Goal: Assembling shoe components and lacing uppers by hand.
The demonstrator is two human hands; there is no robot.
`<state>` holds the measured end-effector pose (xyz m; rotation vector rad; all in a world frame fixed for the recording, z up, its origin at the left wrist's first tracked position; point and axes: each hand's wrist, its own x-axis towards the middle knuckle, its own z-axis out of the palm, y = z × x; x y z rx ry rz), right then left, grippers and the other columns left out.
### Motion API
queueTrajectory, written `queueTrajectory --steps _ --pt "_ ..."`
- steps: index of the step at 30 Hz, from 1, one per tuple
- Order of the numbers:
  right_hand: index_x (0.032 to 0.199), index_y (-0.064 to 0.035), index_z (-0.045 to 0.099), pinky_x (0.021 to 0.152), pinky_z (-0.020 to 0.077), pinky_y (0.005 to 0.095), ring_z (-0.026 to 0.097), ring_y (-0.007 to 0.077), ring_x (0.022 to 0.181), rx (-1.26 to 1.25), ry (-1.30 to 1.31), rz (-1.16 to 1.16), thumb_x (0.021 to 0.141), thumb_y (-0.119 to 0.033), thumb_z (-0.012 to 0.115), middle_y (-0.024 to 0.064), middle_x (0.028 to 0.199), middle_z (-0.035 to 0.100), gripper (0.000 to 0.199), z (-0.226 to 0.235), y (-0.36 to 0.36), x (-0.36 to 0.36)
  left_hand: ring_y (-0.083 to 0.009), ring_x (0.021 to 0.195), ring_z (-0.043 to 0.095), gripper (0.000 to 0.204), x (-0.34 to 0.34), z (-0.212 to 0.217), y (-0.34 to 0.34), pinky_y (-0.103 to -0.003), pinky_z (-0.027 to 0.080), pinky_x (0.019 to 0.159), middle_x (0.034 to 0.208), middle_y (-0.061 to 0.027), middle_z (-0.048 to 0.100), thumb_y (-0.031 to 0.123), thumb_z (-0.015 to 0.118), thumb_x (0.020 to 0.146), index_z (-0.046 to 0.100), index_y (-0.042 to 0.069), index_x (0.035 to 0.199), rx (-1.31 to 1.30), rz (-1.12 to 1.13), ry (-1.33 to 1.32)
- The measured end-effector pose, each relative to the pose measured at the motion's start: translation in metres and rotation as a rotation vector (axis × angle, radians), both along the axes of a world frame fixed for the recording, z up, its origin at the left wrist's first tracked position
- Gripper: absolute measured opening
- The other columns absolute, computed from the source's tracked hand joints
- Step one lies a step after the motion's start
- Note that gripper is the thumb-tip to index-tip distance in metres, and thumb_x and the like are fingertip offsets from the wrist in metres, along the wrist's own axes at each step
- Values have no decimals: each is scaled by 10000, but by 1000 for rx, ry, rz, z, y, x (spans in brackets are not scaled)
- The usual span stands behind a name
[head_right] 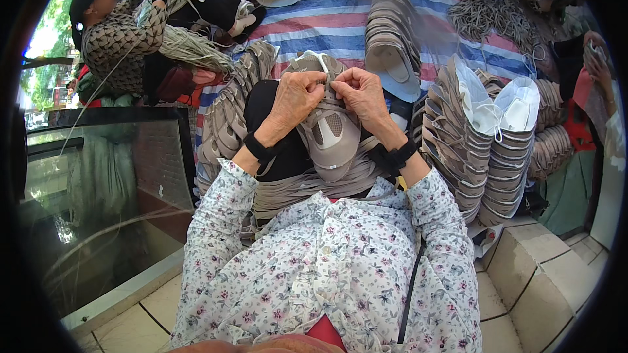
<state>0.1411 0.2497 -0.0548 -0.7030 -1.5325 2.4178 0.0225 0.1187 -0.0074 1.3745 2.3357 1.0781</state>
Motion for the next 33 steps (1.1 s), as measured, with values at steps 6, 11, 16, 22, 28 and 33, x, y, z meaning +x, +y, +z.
queueTrajectory --steps 6,11,16,22,28,33 --pt "911 -46 645 468 378 146 500 1 563 48 43 21 906 -88 695 -27 720 634 66 5 -3 -3 -324 558 613 105 -6 2 0 -410 474 557 606 -180 583 53 590 748 656 -24 775 -73 -4 -108" --pt "928 -49 642 473 370 137 494 -6 570 -33 12 72 915 -86 687 -30 726 630 59 4 7 3 -162 485 520 132 -13 -7 1 -334 433 508 539 -119 517 76 606 764 619 -55 767 -35 -34 -83" --pt "946 -56 623 446 294 144 421 -9 538 -4 8 56 932 -101 674 -41 722 586 70 5 4 5 -228 503 572 139 -14 -6 2 -373 458 536 563 -148 564 72 604 755 607 -65 731 -121 -40 -77" --pt "938 -50 636 465 328 139 453 -5 548 1 24 37 925 -93 677 -32 715 608 61 21 11 12 -380 633 644 85 -2 1 -6 -455 505 585 648 -215 623 37 601 775 563 -38 759 -139 -15 263" --pt "950 -45 645 459 321 143 450 -5 537 77 133 -7 934 -94 665 -20 722 613 56 35 28 6 -333 625 666 55 -24 21 -25 -432 534 563 628 -166 620 39 609 829 556 35 844 -298 62 523" --pt "935 -37 660 485 367 170 485 20 573 205 200 -67 926 -90 669 -3 740 623 54 56 62 -11 -387 652 648 66 -103 28 -116 -481 521 582 680 -198 630 104 604 826 573 51 802 -304 313 590"
